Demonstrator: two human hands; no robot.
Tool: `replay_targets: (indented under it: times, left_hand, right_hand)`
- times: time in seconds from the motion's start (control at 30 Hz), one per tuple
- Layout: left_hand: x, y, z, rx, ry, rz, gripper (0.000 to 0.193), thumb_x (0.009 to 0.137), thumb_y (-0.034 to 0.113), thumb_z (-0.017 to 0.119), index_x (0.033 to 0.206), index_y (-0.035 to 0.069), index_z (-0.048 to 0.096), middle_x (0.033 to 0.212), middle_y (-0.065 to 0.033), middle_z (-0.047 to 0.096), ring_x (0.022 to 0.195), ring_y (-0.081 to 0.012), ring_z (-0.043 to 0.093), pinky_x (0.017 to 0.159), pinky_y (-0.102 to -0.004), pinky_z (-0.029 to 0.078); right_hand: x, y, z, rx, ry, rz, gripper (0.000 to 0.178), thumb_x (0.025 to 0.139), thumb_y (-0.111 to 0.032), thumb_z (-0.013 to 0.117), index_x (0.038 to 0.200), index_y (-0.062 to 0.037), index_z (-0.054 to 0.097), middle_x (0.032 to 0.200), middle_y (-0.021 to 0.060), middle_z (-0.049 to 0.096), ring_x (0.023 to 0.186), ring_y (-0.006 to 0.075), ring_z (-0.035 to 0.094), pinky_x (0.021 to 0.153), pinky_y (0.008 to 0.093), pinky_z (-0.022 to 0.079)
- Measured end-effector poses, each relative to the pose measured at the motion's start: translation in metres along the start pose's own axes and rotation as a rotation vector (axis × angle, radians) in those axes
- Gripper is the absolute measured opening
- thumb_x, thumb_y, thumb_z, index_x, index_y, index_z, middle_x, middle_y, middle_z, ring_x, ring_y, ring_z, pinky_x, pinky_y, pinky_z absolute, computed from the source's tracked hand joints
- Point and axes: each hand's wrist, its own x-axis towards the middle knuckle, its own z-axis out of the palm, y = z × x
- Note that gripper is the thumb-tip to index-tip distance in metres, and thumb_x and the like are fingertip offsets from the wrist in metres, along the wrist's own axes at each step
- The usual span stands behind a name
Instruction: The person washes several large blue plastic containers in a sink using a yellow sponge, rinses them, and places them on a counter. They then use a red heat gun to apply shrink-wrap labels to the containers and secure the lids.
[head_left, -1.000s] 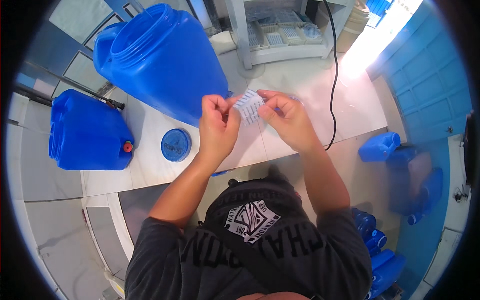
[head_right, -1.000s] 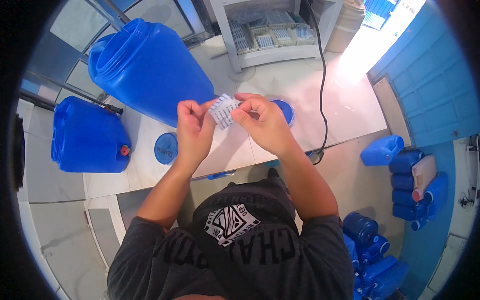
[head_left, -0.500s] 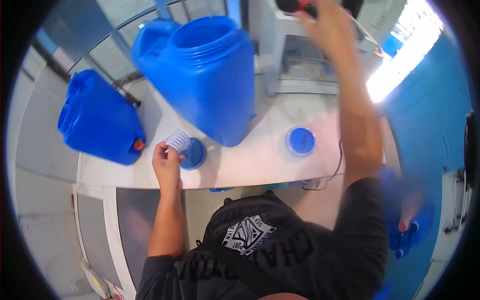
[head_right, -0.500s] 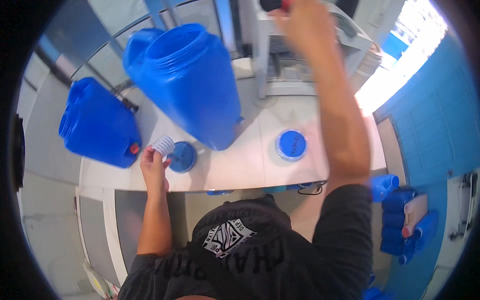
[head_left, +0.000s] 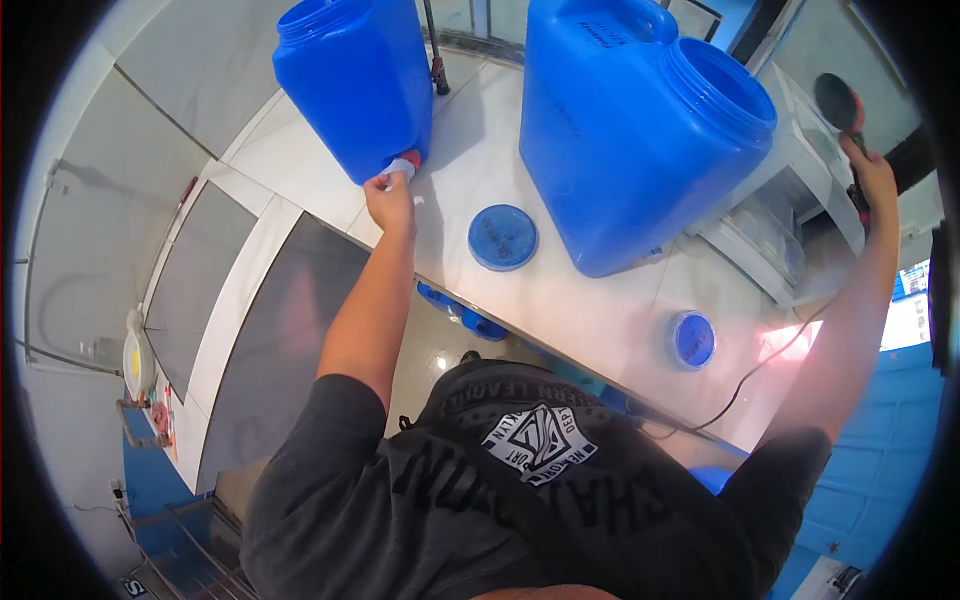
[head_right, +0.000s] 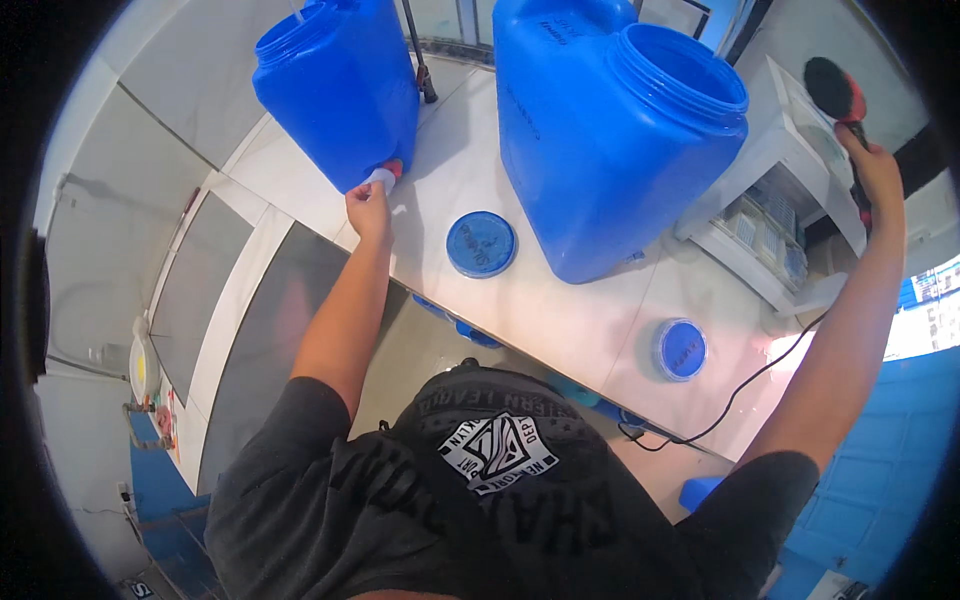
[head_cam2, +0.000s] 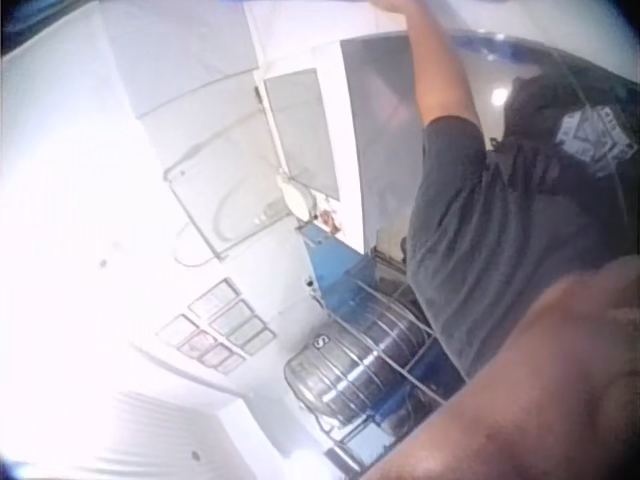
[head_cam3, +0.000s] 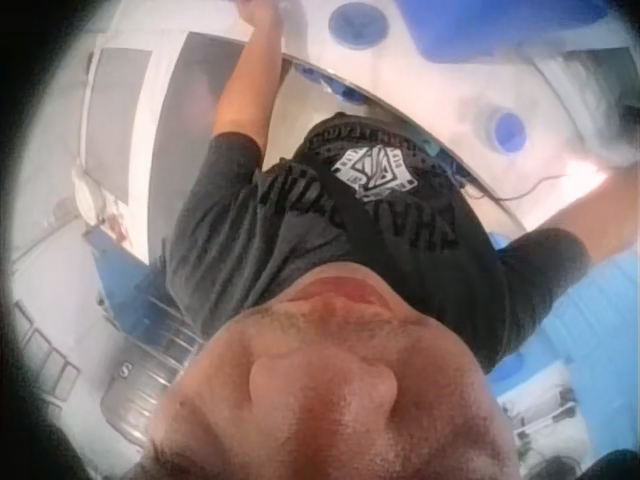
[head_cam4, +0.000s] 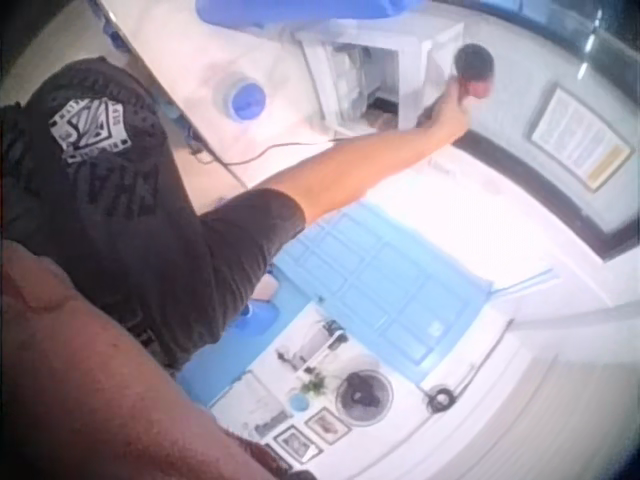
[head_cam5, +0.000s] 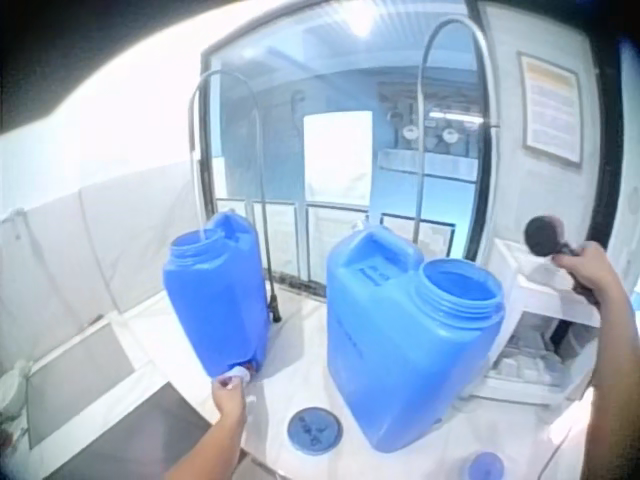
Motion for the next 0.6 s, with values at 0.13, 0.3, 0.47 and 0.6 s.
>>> replay_targets:
  times: [0.13, 0.3, 0.47, 0.6]
  left_hand:
    - [0.007, -0.008, 0.010, -0.161, 0.010, -0.089, 0.033, 0.077, 0.024, 0.072, 0.099, 0.003, 0.057, 0.093, -0.0099, 0.062, 0.083, -0.0209, 0.060, 0.075, -0.0334, 0.049]
    - [-0.001, -0.008, 0.029, 0.199, -0.022, 0.017, 0.037, 0.078, 0.021, 0.074, 0.103, 0.001, 0.056, 0.096, -0.0176, 0.063, 0.085, -0.0295, 0.064, 0.077, -0.0371, 0.050]
    - [0.002, -0.048, 0.035, 0.139, -0.014, 0.311, 0.046, 0.080, 0.008, 0.068, 0.118, -0.005, 0.047, 0.111, -0.0250, 0.061, 0.100, -0.0377, 0.064, 0.092, -0.0430, 0.048]
    - [-0.011, -0.051, 0.050, -0.025, -0.072, 0.461, 0.064, 0.081, 0.002, 0.066, 0.134, -0.012, 0.034, 0.126, -0.0290, 0.054, 0.118, -0.0390, 0.057, 0.103, -0.0427, 0.044]
  right_hand:
    - [-0.124, -0.031, -0.009, 0.663, 0.181, -0.183, 0.060, 0.093, -0.050, 0.061, 0.127, -0.0010, 0.061, 0.124, 0.0100, 0.060, 0.116, 0.0210, 0.054, 0.104, 0.0337, 0.034]
    - [-0.234, 0.054, -0.005, 1.566, 0.005, -0.087, 0.054, 0.102, -0.035, 0.049, 0.144, -0.0018, 0.042, 0.131, 0.0094, 0.055, 0.120, 0.0163, 0.049, 0.099, 0.0296, 0.035]
    - [-0.329, -0.020, 0.057, 1.429, -0.108, -0.294, 0.045, 0.098, -0.029, 0.056, 0.133, -0.0023, 0.048, 0.116, 0.0066, 0.056, 0.104, 0.0145, 0.051, 0.087, 0.0289, 0.038]
    - [-0.360, -0.120, 0.121, 1.197, -0.282, -0.402, 0.038, 0.094, -0.025, 0.062, 0.124, -0.0026, 0.053, 0.104, 0.0044, 0.058, 0.091, 0.0131, 0.053, 0.077, 0.0283, 0.041]
